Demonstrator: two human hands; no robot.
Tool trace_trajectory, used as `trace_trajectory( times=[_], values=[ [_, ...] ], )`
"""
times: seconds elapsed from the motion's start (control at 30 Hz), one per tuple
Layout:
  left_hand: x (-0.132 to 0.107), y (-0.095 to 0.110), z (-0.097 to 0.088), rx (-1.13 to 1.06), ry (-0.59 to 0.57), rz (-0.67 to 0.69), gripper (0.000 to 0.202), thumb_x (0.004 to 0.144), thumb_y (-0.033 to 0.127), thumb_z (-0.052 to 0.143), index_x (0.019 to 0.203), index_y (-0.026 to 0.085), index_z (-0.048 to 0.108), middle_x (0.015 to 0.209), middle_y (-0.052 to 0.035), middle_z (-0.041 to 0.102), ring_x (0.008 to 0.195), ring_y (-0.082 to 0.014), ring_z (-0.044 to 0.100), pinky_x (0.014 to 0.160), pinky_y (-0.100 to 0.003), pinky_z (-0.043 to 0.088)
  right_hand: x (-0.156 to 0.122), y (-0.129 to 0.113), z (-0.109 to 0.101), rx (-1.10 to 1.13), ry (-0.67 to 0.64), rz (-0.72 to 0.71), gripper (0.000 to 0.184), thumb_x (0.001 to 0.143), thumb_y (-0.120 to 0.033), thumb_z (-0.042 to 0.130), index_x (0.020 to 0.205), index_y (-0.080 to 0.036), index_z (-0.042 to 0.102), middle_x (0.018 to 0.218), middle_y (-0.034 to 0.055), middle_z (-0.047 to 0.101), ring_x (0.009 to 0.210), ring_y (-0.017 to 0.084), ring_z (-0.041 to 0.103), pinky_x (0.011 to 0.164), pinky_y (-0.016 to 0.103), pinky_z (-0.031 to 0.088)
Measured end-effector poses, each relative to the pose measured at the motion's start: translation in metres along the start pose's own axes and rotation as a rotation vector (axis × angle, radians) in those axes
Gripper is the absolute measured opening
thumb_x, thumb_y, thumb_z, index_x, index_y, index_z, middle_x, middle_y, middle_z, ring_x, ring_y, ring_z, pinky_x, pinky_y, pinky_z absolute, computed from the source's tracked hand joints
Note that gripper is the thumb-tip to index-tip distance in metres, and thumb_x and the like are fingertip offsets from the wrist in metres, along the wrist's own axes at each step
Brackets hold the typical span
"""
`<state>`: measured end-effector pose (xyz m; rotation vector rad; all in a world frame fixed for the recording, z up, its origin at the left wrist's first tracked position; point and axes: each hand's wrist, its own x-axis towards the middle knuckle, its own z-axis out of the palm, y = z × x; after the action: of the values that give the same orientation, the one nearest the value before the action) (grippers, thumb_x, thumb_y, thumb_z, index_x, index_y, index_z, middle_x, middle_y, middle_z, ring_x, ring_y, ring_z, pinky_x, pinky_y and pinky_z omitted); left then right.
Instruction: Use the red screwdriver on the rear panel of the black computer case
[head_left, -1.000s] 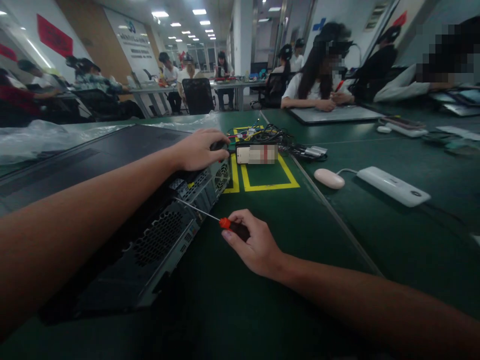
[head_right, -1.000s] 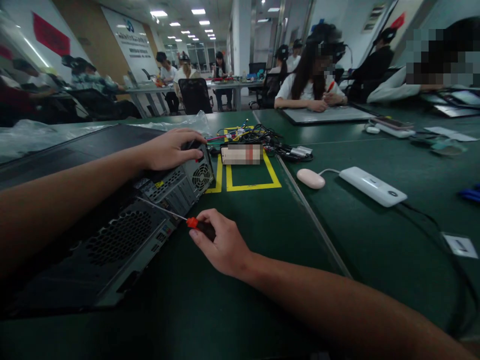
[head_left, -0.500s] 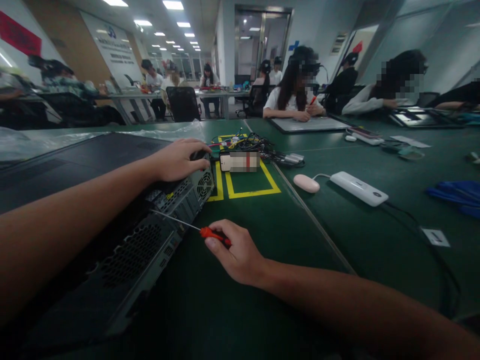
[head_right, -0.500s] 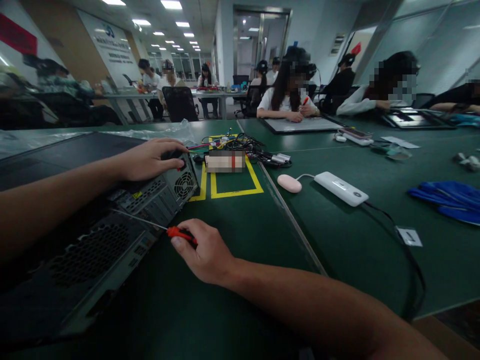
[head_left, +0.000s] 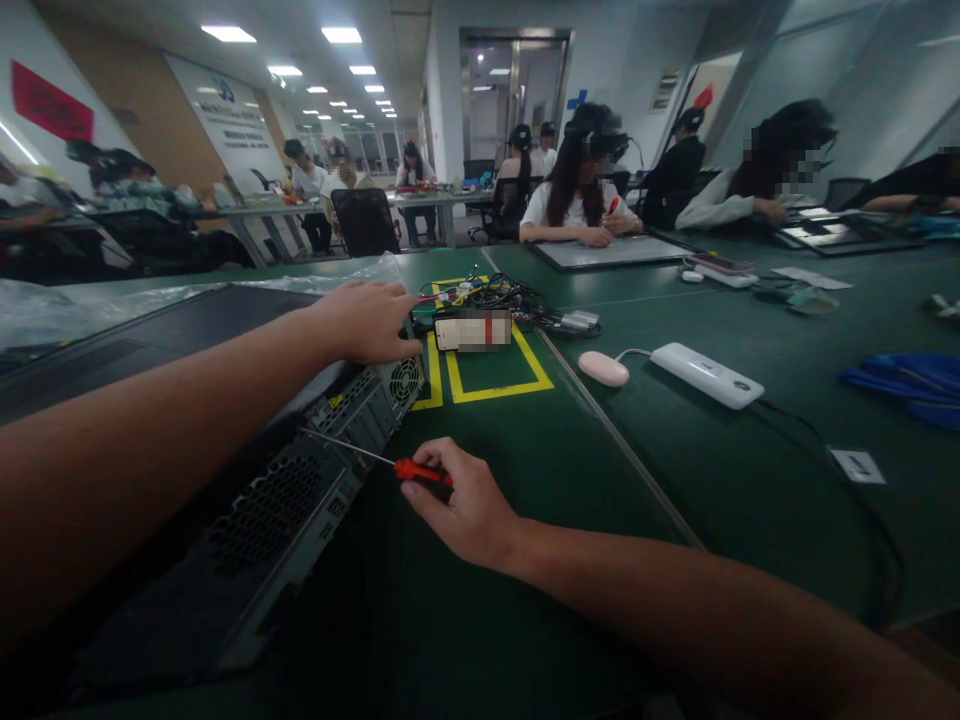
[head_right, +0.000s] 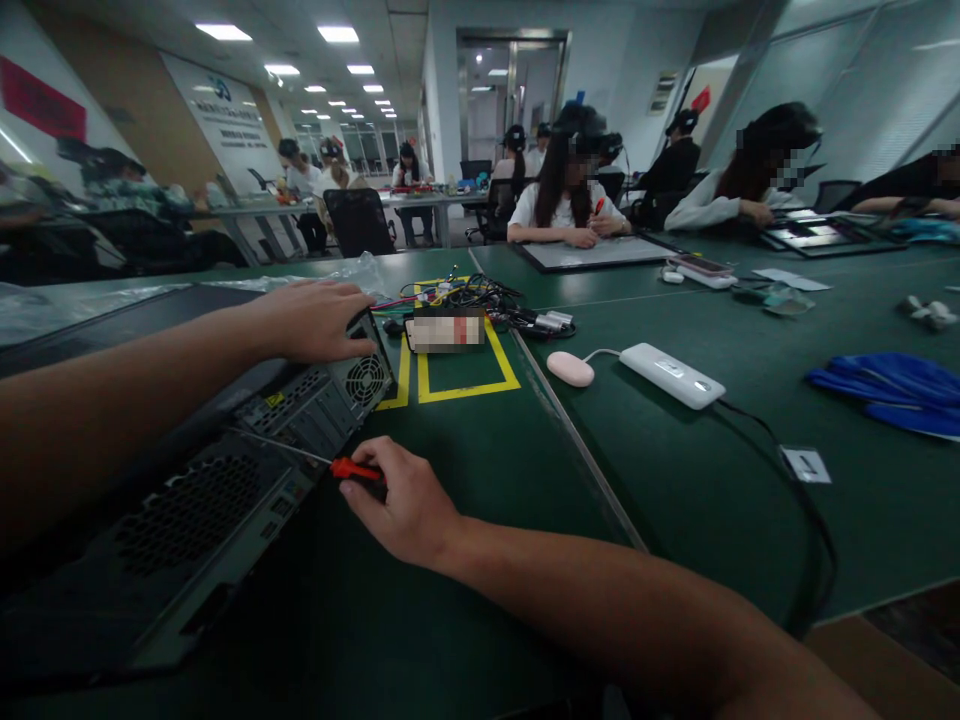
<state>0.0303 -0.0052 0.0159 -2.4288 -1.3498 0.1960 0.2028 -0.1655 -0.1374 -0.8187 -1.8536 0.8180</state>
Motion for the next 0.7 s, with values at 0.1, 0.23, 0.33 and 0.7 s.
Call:
trace_trajectory(
  times=[0.1, 0.23, 0.33, 0.7],
  values=[
    [0.005, 0.009, 0.006, -0.016, 0.057, -0.047, 0.071, 0.095, 0.063, 0.049, 0.146, 0.016, 0.064, 0.140, -0.0188, 0.068, 0.130, -0.0396, 0.061, 0.109, -0.052, 0.049, 0.001, 0.001, 0.000, -0.004, 0.005, 0.002, 0.015, 0.100, -0.031, 0.067, 0.110, -0.021, 0.060, 0.100, 0.0036, 0.068, 0.084, 0.018, 0.063, 0.081, 0.035, 0.054],
    [0.008, 0.008, 0.022, -0.075, 0.067, -0.035, 0.067, 0.095, 0.059, 0.047, 0.142, 0.016, 0.067, 0.137, -0.0169, 0.070, 0.129, -0.0366, 0.061, 0.111, -0.048, 0.047, 0.001, 0.002, 0.000, -0.004, 0.002, 0.001, 0.015, 0.100, -0.033, 0.067, 0.109, -0.022, 0.061, 0.099, 0.0033, 0.069, 0.084, 0.018, 0.063, 0.078, 0.034, 0.053],
    [0.008, 0.004, 0.028, -0.121, 0.094, -0.028, 0.069, 0.095, 0.058, 0.046, 0.144, 0.012, 0.064, 0.139, -0.0181, 0.070, 0.131, -0.0356, 0.061, 0.114, -0.046, 0.045, 0.001, 0.003, 0.000, 0.013, 0.000, 0.011, 0.015, 0.100, -0.033, 0.067, 0.110, -0.022, 0.062, 0.100, 0.0032, 0.069, 0.083, 0.018, 0.063, 0.075, 0.032, 0.052],
    [0.003, 0.004, 0.023, -0.180, 0.077, -0.014, 0.062, 0.095, 0.048, 0.044, 0.147, 0.019, 0.064, 0.147, -0.0130, 0.068, 0.135, -0.0344, 0.060, 0.116, -0.047, 0.045, 0.001, 0.003, 0.002, 0.007, 0.038, -0.010, 0.013, 0.099, -0.031, 0.067, 0.108, -0.021, 0.064, 0.096, 0.0023, 0.068, 0.079, 0.016, 0.062, 0.073, 0.030, 0.051]
  ],
)
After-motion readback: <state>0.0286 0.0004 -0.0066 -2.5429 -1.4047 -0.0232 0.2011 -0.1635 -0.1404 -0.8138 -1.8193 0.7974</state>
